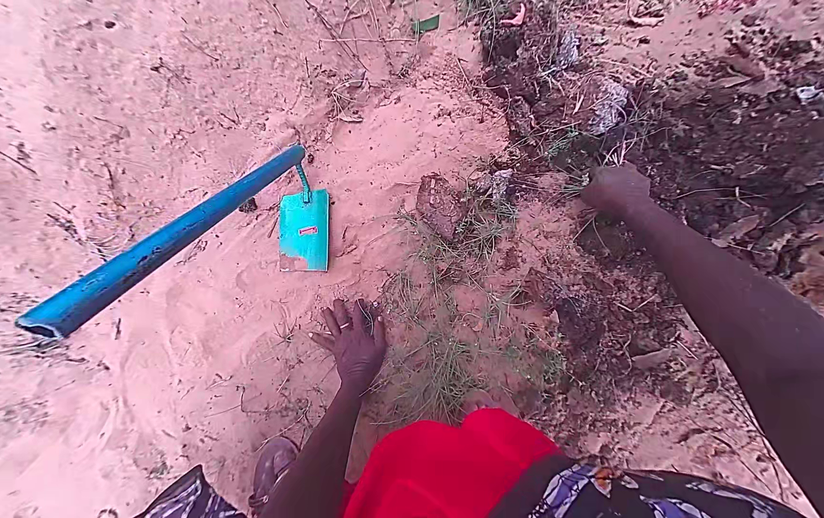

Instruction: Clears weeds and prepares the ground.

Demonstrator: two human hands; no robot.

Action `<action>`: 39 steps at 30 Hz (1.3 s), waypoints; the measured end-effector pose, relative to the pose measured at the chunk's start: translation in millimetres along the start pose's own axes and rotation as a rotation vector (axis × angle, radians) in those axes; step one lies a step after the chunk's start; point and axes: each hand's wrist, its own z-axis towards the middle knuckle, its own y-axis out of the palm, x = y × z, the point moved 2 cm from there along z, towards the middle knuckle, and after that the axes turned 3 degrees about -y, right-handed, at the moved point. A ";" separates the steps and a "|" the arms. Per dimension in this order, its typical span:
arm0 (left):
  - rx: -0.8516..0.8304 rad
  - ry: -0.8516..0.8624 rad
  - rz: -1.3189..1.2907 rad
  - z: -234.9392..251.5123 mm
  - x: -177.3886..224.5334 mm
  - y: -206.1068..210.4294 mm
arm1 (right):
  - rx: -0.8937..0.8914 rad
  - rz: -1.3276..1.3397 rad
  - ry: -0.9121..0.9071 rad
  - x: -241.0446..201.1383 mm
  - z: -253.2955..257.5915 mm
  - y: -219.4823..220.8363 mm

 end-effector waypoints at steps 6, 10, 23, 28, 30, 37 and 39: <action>0.000 0.003 0.005 -0.8 1.3 -1.6 | 0.088 -0.263 -0.447 13.6 5.5 23.9; -0.001 0.005 0.007 -1.1 0.9 -1.8 | -0.026 -0.189 -0.437 21.8 3.7 20.9; -0.015 0.009 -0.008 -1.7 1.7 -4.3 | 0.099 0.283 -0.191 115.0 -72.5 21.6; -0.010 0.020 -0.002 1.2 2.3 -2.7 | 0.109 0.049 -0.181 123.6 -110.2 23.4; -0.012 0.015 -0.007 -1.4 0.0 -1.7 | 0.135 0.028 -0.134 161.7 -129.7 43.3; -0.065 0.017 0.015 1.3 2.6 -6.3 | 0.209 0.469 0.186 245.7 -199.4 38.1; -0.065 0.022 0.009 1.0 0.4 -4.6 | 0.433 0.634 0.247 242.8 -206.2 15.0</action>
